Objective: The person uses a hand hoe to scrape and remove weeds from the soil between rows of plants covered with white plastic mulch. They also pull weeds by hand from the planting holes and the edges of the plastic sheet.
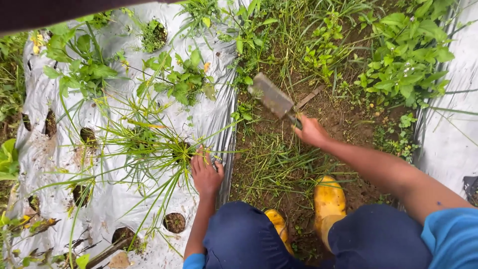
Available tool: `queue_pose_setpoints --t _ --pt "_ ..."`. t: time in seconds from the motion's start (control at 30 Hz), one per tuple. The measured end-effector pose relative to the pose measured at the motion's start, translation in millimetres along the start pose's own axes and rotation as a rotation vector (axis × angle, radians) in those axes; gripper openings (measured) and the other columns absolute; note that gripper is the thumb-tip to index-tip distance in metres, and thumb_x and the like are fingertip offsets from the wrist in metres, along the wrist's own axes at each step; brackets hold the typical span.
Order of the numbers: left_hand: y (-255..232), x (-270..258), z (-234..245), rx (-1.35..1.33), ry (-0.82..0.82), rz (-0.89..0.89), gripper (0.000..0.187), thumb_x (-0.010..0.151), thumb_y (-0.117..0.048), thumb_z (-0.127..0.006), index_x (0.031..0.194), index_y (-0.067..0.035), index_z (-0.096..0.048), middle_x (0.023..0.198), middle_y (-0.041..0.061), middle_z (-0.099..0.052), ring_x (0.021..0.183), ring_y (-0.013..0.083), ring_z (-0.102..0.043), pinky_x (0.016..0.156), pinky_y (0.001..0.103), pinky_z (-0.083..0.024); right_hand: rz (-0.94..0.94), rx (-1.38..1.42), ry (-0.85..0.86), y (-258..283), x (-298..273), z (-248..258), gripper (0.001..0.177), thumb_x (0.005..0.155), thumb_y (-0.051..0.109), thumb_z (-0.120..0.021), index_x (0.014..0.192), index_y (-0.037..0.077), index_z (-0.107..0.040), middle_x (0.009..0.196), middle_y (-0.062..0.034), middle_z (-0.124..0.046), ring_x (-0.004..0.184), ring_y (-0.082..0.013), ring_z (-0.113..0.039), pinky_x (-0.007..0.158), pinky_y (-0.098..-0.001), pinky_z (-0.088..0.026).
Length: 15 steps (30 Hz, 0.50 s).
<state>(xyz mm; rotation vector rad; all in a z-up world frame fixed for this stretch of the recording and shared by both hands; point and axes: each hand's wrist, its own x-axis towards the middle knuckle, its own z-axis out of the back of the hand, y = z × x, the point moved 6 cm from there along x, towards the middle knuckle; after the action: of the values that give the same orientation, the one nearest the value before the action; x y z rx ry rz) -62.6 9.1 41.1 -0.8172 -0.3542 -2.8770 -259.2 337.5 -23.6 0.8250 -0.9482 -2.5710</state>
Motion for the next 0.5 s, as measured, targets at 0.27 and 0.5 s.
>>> queue_pose_setpoints --t 0.27,0.5 --pt "-1.0 4.2 5.6 -0.025 -0.023 0.004 0.044 0.078 -0.021 -0.062 0.117 -0.003 -0.068 0.131 0.017 -0.065 0.121 0.0313 -0.064 0.112 0.045 -0.046 0.068 -0.060 0.107 7.4 -1.8 -7.4 0.044 0.097 0.027 -0.066 0.133 0.004 -0.059 0.108 -0.0314 -0.074 0.100 -0.0467 -0.074 0.083 -0.0560 -0.063" --pt "-2.0 8.8 12.4 0.008 -0.045 -0.016 0.039 0.082 -0.023 -0.061 0.115 -0.004 -0.069 0.130 0.016 -0.065 0.120 0.0299 -0.065 0.110 0.045 -0.048 -0.205 0.342 -0.057 -30.2 72.4 -22.6 0.068 0.097 0.036 -0.068 0.147 -0.007 -0.048 0.061 -0.0177 -0.070 0.053 -0.0301 -0.072 0.060 -0.0450 -0.063"
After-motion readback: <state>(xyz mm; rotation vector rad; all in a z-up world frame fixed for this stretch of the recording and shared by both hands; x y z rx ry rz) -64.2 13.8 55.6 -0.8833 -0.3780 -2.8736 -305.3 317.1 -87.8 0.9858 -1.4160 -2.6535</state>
